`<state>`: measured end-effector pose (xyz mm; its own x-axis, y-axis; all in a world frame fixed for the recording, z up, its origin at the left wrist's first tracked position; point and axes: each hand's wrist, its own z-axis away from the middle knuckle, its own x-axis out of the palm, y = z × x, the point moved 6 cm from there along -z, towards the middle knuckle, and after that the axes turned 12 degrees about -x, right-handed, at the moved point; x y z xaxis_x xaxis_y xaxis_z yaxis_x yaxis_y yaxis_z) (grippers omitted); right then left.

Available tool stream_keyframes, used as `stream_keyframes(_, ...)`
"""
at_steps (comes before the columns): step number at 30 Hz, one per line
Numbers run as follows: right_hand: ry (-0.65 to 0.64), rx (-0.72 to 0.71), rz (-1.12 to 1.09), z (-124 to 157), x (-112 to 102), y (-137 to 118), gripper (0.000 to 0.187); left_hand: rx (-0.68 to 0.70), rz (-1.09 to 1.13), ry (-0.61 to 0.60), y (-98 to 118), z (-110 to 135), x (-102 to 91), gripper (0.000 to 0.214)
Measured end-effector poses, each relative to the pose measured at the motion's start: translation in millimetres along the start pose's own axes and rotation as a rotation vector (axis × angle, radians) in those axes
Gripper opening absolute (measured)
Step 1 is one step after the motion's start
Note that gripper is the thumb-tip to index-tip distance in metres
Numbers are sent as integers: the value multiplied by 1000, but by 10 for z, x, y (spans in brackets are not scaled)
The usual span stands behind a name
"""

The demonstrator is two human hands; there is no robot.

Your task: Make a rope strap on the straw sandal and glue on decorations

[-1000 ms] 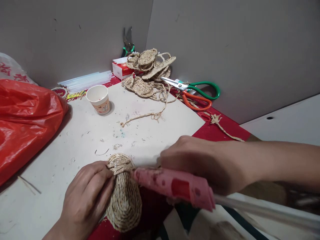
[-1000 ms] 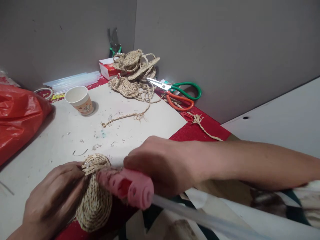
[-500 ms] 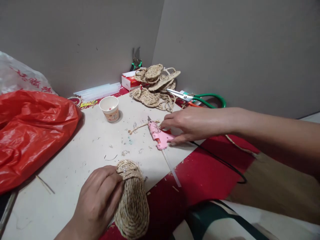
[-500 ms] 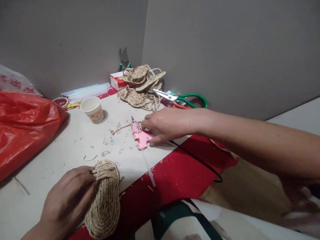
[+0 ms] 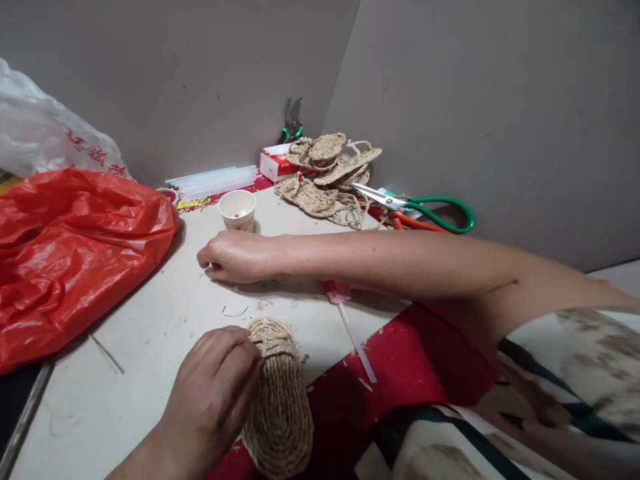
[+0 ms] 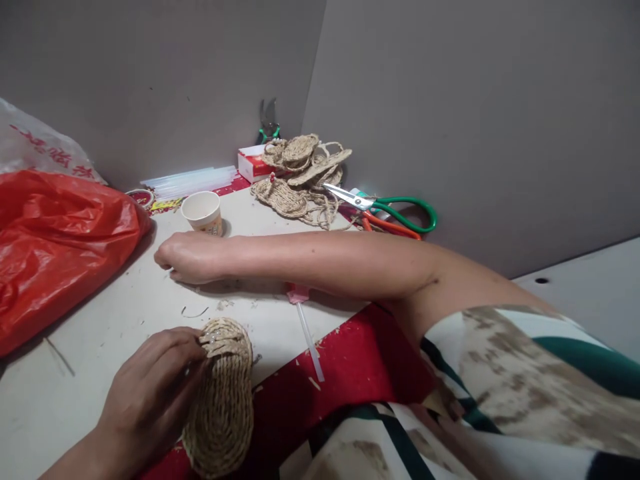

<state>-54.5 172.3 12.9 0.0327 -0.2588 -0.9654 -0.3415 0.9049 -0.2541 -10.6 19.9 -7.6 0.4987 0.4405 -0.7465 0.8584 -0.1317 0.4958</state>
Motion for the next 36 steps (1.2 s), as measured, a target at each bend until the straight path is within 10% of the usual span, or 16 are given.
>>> stream_keyframes(16,-24,200,-171,179,-71,84,12,-7,-14,-8,-21,6,-5,19)
stream_keyframes(24,-124,335,-1228,857,118,-468,6,31,-25,0,19,-9,-23,16)
stream_keyframes(36,4,334,-762,923,27,-760,8,39,-52,14,22,6,-21,17)
